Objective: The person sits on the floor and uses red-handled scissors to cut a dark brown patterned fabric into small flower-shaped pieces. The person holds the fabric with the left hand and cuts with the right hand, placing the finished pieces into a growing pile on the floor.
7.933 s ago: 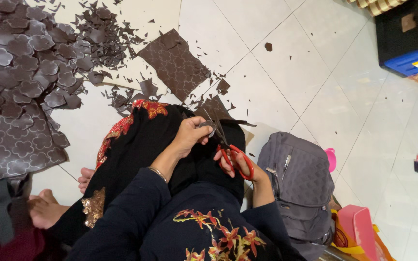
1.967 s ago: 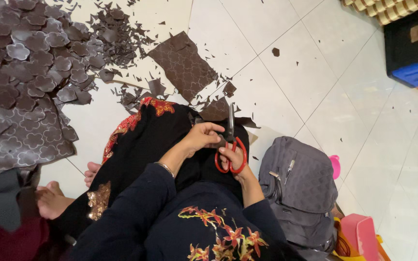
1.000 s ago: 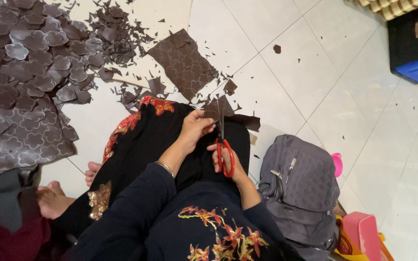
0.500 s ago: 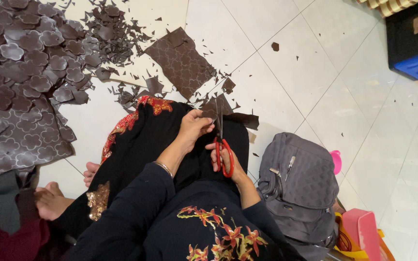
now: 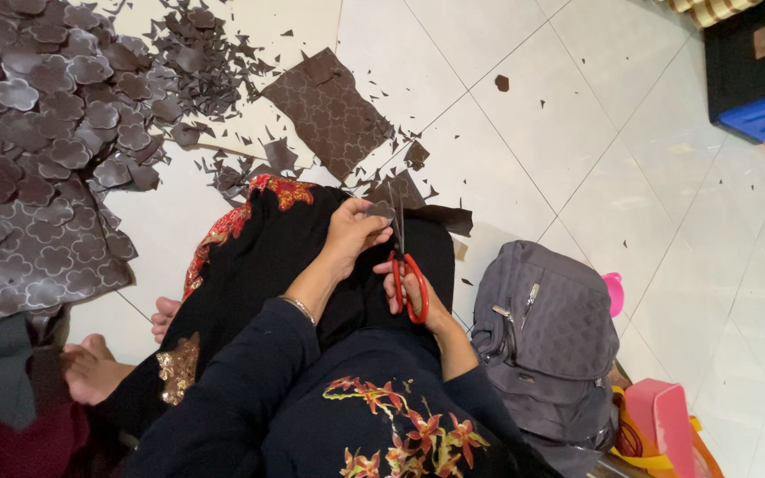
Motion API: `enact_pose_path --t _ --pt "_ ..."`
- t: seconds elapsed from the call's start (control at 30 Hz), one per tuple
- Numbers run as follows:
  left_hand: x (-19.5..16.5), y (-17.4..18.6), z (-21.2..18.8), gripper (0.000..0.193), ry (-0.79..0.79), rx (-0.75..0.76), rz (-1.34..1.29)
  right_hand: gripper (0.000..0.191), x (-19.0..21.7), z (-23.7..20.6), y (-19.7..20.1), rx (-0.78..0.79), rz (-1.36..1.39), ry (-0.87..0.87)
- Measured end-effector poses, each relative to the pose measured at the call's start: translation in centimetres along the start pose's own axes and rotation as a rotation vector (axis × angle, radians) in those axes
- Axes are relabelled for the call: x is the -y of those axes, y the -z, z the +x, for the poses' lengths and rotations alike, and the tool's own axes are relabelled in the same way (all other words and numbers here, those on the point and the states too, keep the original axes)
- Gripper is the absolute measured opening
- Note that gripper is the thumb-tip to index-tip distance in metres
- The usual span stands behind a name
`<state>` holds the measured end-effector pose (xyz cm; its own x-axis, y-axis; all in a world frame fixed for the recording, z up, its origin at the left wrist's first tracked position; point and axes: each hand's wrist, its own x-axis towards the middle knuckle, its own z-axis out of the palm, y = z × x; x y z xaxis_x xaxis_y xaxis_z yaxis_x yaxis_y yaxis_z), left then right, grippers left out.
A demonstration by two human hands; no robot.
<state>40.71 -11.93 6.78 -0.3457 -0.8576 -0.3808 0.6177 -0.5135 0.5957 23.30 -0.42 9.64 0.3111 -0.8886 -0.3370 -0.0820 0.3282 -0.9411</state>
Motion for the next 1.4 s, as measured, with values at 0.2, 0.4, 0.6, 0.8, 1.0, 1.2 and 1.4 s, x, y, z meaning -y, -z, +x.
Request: enact_pose_path --t 0.2,0.4,0.6,0.8,1.0,1.2,1.4 --pt "0.2 0.1 0.0 0.029 -0.014 -0.014 -0.006 0.098 0.4 -0.1 -0.2 0.011 0.003 0.005" --pt "0.3 0.4 0.3 0.033 -0.040 -0.021 0.001 0.098 0.7 0.2 -0.5 -0.001 0.015 0.006" --pt "1.2 0.4 0.6 0.034 -0.064 -0.014 0.009 0.095 0.6 -0.2 -0.2 -0.007 0.009 0.010" --pt "1.5 0.5 0.5 0.033 -0.079 -0.033 -0.005 0.095 0.4 -0.3 0.0 0.027 -0.005 -0.009" --pt "1.6 0.1 0.4 0.032 -0.074 -0.030 0.050 0.094 0.6 -0.4 0.0 -0.023 -0.032 -0.011" --pt "1.7 -0.2 0.4 0.033 -0.052 -0.027 0.031 0.098 0.7 -0.7 0.1 -0.023 0.014 0.022" --pt "1.1 -0.2 0.4 0.033 -0.018 -0.019 0.025 0.100 0.7 -0.5 0.3 -0.007 0.028 0.025"
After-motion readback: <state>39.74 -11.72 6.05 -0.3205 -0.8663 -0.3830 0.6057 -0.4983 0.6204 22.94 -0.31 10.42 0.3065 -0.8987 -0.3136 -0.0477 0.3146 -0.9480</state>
